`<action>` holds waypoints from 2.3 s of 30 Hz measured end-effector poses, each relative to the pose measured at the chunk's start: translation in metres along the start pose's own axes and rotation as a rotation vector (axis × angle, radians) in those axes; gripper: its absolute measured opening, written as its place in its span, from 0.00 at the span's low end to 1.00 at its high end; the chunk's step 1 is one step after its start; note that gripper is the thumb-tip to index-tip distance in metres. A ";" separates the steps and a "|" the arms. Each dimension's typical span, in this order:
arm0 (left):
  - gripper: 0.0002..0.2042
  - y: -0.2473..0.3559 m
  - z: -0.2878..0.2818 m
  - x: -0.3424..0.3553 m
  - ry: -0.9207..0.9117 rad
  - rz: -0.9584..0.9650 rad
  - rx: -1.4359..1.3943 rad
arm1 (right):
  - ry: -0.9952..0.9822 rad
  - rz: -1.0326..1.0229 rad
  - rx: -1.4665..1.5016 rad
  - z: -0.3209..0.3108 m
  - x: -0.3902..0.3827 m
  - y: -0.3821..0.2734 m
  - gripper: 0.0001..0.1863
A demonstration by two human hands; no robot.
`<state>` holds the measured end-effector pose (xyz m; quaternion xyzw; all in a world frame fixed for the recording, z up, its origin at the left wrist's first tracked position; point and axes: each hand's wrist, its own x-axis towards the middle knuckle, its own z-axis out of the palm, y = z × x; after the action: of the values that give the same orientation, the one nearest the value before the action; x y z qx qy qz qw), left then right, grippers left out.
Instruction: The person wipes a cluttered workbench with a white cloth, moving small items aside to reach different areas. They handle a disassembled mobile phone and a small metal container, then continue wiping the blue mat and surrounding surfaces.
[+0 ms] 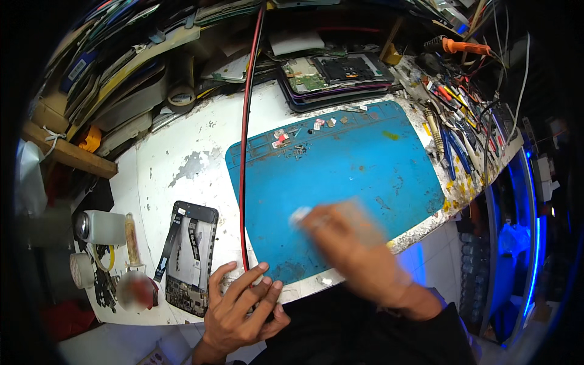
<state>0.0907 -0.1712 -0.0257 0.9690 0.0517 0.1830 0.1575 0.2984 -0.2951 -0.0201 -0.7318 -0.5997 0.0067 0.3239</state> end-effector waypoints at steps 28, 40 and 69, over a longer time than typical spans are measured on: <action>0.11 -0.002 0.002 -0.001 0.034 0.009 -0.022 | -0.072 -0.137 0.041 0.026 0.026 -0.014 0.17; 0.11 -0.003 0.003 -0.001 0.032 0.026 -0.015 | 0.112 -0.016 -0.221 -0.003 0.045 0.006 0.10; 0.11 -0.002 0.004 -0.002 0.038 0.013 -0.016 | -0.006 0.266 -0.391 -0.045 0.024 0.041 0.15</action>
<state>0.0899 -0.1709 -0.0308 0.9645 0.0468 0.2026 0.1629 0.3586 -0.2975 0.0048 -0.8531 -0.4889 -0.0645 0.1705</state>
